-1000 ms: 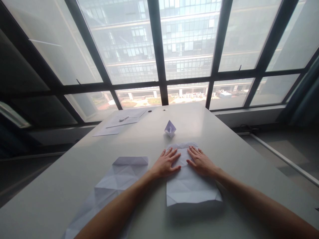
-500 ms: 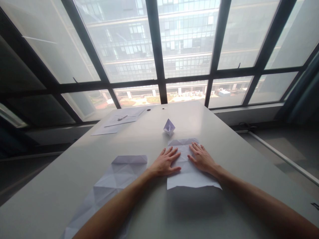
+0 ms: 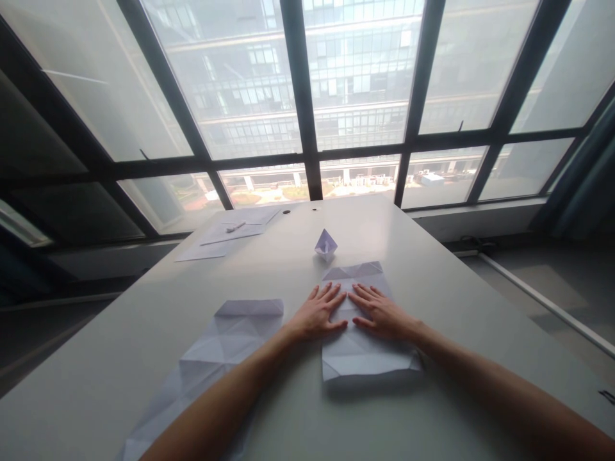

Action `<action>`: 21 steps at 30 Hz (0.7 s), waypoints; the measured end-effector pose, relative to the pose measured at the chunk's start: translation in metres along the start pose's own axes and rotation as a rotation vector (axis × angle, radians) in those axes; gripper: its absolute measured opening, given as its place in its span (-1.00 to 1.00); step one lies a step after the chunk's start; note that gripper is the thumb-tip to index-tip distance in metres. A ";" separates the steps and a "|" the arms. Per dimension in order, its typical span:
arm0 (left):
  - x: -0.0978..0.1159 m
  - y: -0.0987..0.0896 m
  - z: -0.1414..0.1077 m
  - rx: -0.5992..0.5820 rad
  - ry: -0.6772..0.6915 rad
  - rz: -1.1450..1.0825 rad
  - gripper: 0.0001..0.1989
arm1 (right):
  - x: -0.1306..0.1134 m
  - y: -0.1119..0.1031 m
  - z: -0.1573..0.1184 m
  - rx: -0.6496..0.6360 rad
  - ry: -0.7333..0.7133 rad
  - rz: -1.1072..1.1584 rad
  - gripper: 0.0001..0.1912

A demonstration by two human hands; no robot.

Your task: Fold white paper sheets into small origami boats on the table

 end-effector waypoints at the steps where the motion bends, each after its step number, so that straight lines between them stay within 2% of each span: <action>1: 0.000 0.000 0.000 -0.001 -0.002 -0.001 -0.19 | 0.002 0.000 0.000 -0.003 0.024 -0.004 -0.21; 7: -0.001 -0.002 0.001 0.008 -0.009 -0.017 -0.19 | 0.026 -0.001 -0.001 0.027 0.181 -0.064 -0.12; 12: -0.002 -0.001 0.001 0.004 -0.011 -0.018 -0.20 | 0.049 -0.003 -0.003 0.078 0.305 -0.113 -0.14; 18: -0.002 0.000 0.001 0.015 -0.011 -0.012 -0.20 | 0.053 -0.001 -0.003 0.084 0.314 -0.133 -0.17; 21: -0.002 -0.001 0.001 0.022 -0.008 -0.008 -0.20 | 0.046 -0.009 -0.003 0.132 0.285 -0.173 -0.22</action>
Point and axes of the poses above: each hand's wrist, its own z-axis towards the middle knuckle, its own y-axis out of the palm, x = y × z, the point moved 9 cm from there along z, towards the middle knuckle, and after that the axes turned 4 degrees about z, right-handed, at the moved point
